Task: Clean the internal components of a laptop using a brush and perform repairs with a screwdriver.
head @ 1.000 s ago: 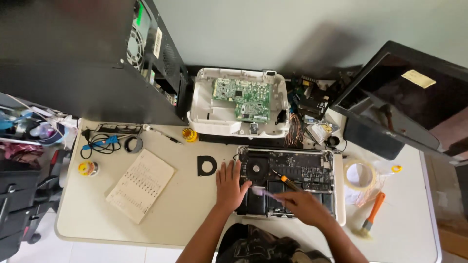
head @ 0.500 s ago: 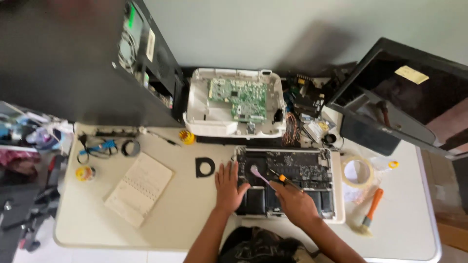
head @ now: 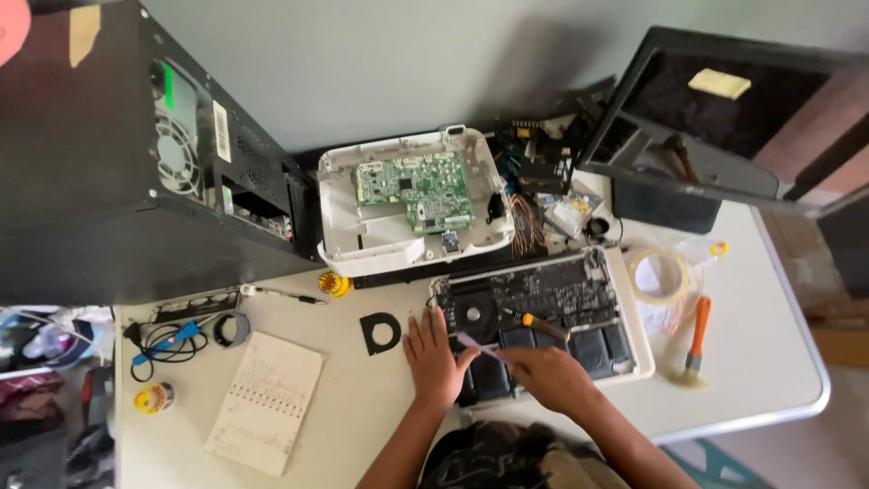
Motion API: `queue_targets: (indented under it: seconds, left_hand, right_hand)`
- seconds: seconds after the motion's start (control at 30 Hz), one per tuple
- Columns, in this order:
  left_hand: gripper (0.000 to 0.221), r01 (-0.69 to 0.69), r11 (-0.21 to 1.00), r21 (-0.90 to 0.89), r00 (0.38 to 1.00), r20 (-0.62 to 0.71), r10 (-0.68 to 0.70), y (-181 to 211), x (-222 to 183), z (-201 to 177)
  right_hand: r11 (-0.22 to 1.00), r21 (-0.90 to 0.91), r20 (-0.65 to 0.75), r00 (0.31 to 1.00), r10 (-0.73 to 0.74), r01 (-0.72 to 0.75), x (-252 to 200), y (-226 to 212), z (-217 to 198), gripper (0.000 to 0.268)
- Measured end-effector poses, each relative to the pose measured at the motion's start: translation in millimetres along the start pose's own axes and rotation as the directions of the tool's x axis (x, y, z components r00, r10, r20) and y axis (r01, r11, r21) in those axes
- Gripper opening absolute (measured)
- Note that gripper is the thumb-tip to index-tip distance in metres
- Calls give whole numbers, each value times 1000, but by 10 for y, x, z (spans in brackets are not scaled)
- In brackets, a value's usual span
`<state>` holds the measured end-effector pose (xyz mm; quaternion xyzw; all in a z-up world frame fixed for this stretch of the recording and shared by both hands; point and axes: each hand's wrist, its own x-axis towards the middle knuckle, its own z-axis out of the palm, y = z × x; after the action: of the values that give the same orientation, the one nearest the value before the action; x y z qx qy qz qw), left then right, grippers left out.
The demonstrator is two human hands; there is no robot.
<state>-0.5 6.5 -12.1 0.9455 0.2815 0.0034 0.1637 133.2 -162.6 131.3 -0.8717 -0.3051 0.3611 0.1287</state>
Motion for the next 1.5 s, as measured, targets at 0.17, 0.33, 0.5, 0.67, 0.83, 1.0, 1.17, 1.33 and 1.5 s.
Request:
queue_targets:
  seconds: [0.17, 0.33, 0.5, 0.67, 0.83, 1.0, 1.17, 1.33, 1.5]
  left_hand:
    - [120, -15, 994, 105, 973, -226, 39, 56, 27, 20]
    - [118, -16, 998, 54, 958, -285, 31, 96, 64, 5]
    - [116, -9, 990, 141, 966, -256, 45, 57, 34, 34]
    - [116, -3, 997, 76, 976, -218, 19, 79, 17, -3]
    - [114, 5, 999, 48, 990, -140, 1, 62, 13, -5]
    - [115, 15, 1000, -2, 996, -93, -15, 64, 15, -67]
    - [113, 15, 1000, 14, 997, -70, -14, 66, 2, -71]
    - [112, 23, 999, -50, 999, -49, -25, 71, 5, -94]
    - [111, 22, 997, -74, 998, -55, -26, 87, -19, -117]
  right_hand:
    - [997, -75, -199, 980, -20, 5, 107, 69, -247, 32]
    - [992, -120, -42, 998, -48, 43, 18, 110, -285, 29]
    - [997, 57, -111, 993, -49, 56, 155, 303, -312, 32]
    - [991, -128, 119, 992, -34, 49, 159, 52, -317, 28]
    - [986, -158, 97, 994, -43, 57, 141, 4, -620, 30]
    - [994, -92, 147, 988, -52, 66, 174, 42, -531, 29]
    - [960, -278, 93, 996, -20, 45, 96, -150, -581, 28]
    - [997, -41, 80, 995, -62, 65, 113, -162, -614, 31]
    - [998, -21, 131, 990, -60, 63, 96, -146, -474, 33]
